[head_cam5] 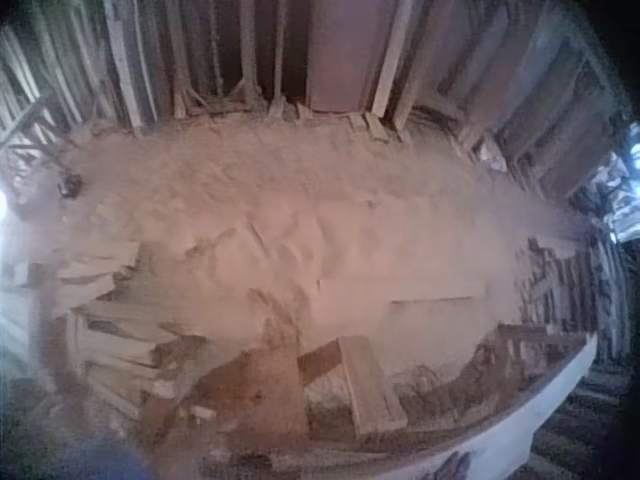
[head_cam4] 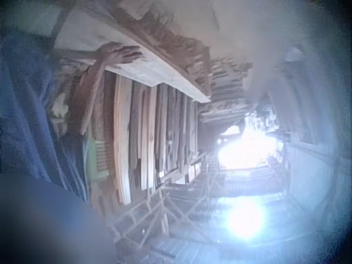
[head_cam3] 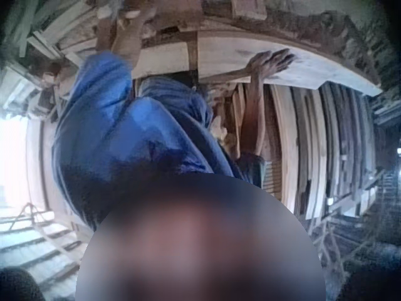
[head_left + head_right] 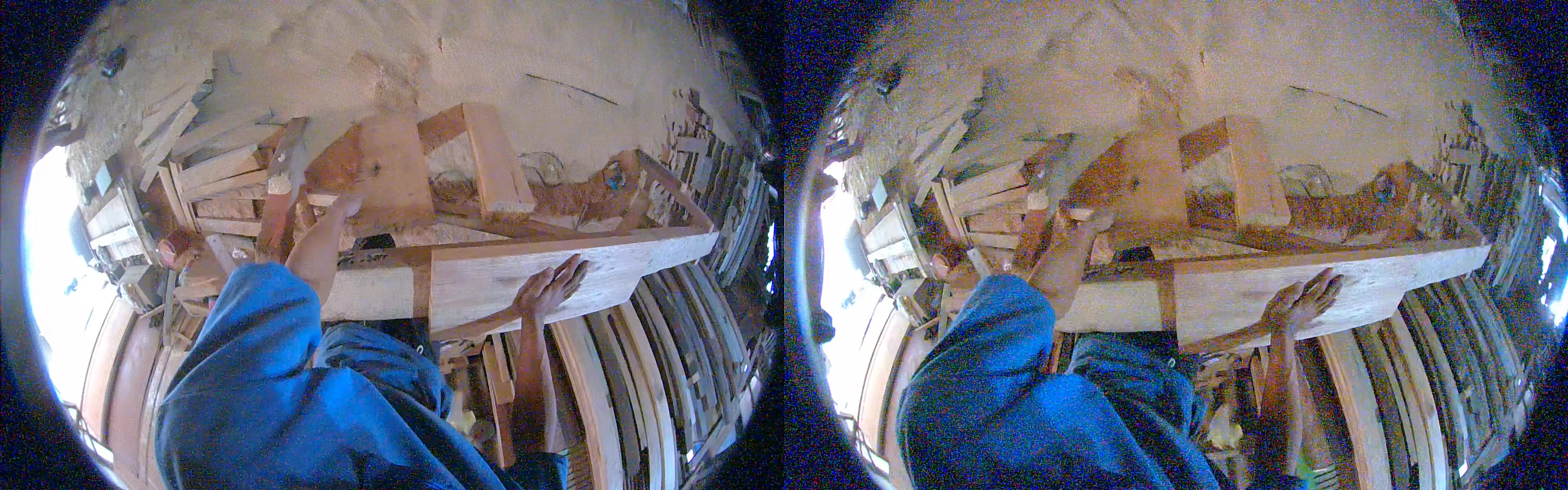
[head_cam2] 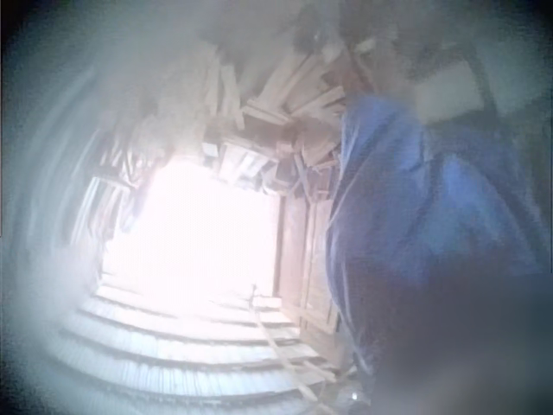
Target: The person handles several wooden planks, aligns them on a workbench, and uses a square ruler and pencil to mark cut lines. The person repeatedly picks up, positions, and marks the planks without cutting them.
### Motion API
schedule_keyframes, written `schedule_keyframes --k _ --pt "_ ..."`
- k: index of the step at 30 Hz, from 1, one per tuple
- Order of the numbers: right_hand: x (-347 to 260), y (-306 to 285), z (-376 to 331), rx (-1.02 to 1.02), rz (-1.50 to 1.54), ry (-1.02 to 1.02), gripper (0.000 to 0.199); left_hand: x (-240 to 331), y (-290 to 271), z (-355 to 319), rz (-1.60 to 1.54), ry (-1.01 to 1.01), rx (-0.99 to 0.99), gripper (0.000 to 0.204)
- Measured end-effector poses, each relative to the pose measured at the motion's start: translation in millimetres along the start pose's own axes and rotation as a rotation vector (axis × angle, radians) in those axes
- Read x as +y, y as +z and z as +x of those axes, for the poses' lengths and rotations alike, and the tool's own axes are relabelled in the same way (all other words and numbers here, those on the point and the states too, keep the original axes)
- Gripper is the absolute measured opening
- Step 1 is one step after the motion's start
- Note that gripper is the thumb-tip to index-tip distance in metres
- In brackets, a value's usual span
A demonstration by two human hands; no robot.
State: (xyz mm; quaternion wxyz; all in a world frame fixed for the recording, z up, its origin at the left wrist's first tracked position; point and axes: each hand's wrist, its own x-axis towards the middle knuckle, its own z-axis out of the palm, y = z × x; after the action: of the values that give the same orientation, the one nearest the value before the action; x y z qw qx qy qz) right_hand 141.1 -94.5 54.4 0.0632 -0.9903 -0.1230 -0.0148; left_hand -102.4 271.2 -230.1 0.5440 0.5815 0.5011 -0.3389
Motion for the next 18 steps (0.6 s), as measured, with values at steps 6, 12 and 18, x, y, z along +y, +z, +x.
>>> schedule_keyframes --k 6,12,18 --pt "1 5 1 -0.040 0.018 0.054 0.072 -9 13 -18 -0.669 -0.237 -0.075 0.037" --pt "-2 4 1 -0.028 0.070 0.057 0.072 22 3 -13 -1.020 -0.263 -0.131 0.038" --pt "3 1 1 -0.021 -0.029 -0.011 0.067 101 -34 -1 -1.173 -0.150 -0.173 0.040"
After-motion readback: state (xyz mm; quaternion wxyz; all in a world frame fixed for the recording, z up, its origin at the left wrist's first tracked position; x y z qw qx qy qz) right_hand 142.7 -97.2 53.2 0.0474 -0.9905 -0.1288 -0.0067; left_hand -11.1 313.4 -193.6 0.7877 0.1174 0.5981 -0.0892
